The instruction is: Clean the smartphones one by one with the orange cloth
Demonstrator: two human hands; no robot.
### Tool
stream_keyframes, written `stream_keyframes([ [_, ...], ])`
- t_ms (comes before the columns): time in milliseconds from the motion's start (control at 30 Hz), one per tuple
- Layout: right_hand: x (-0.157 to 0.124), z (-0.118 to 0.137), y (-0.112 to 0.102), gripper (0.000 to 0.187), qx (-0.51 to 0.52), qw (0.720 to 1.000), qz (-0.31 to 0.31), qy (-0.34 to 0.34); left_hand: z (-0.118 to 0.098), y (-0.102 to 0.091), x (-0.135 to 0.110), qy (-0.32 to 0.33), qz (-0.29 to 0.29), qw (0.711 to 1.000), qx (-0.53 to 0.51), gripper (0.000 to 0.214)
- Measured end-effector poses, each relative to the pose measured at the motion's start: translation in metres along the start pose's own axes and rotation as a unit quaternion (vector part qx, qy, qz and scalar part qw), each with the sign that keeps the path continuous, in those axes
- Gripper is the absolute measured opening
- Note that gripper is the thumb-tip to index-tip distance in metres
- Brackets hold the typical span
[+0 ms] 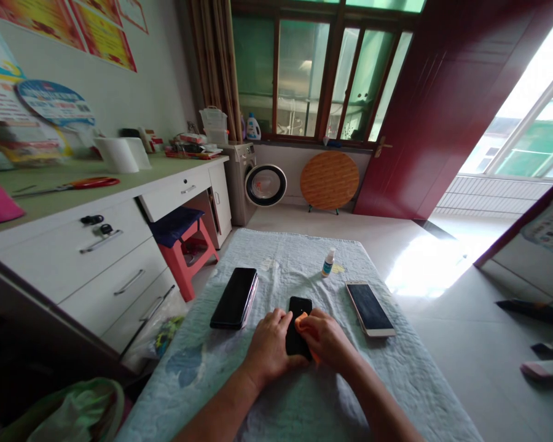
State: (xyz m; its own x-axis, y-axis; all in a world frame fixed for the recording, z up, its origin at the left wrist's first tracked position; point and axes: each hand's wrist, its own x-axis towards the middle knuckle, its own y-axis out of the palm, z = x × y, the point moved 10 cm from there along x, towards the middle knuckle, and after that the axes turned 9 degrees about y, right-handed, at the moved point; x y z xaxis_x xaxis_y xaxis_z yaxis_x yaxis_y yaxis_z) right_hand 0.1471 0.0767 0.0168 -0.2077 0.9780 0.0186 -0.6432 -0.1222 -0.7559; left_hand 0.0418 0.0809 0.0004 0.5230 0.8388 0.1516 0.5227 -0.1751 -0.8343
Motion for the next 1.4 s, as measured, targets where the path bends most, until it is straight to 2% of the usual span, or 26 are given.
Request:
stream_keyframes([
  [100, 0.009, -0.01, -0.004, 0.019, -0.016, 0.999, -0.048, 0.015, 0.0, 0.001, -0.001, -0.003, 0.002, 1.0, 0.004, 0.085],
  [333, 0.01, -0.015, -0.005, 0.022, -0.043, 0.996, -0.076, 0.026, 0.003, 0.003, -0.001, -0.004, -0.004, 1.0, 0.0, 0.091],
  [600, 0.018, -0.024, -0.011, 0.024, -0.07, 0.987, -0.137, 0.05, 0.003, 0.003, -0.002, -0.007, 0.006, 1.0, 0.007, 0.091],
  [767, 0.015, -0.014, -0.008, 0.023, -0.062, 0.991, -0.12, 0.004, 0.004, 0.004, -0.002, -0.003, 0.002, 1.0, 0.009, 0.093],
  [1100, -0.004, 0.013, 0.003, 0.018, -0.009, 0.997, -0.044, -0.069, 0.006, 0.007, 0.0, 0.015, 0.006, 1.0, -0.004, 0.105],
  [1300, 0.008, 0.001, -0.002, 0.023, -0.026, 0.995, -0.092, -0.033, 0.002, 0.005, -0.001, 0.02, 0.003, 1.0, 0.004, 0.099],
  [1400, 0.011, -0.005, -0.005, 0.024, -0.032, 0.992, -0.117, -0.015, 0.0, 0.005, -0.002, 0.028, 0.008, 0.999, 0.014, 0.09],
])
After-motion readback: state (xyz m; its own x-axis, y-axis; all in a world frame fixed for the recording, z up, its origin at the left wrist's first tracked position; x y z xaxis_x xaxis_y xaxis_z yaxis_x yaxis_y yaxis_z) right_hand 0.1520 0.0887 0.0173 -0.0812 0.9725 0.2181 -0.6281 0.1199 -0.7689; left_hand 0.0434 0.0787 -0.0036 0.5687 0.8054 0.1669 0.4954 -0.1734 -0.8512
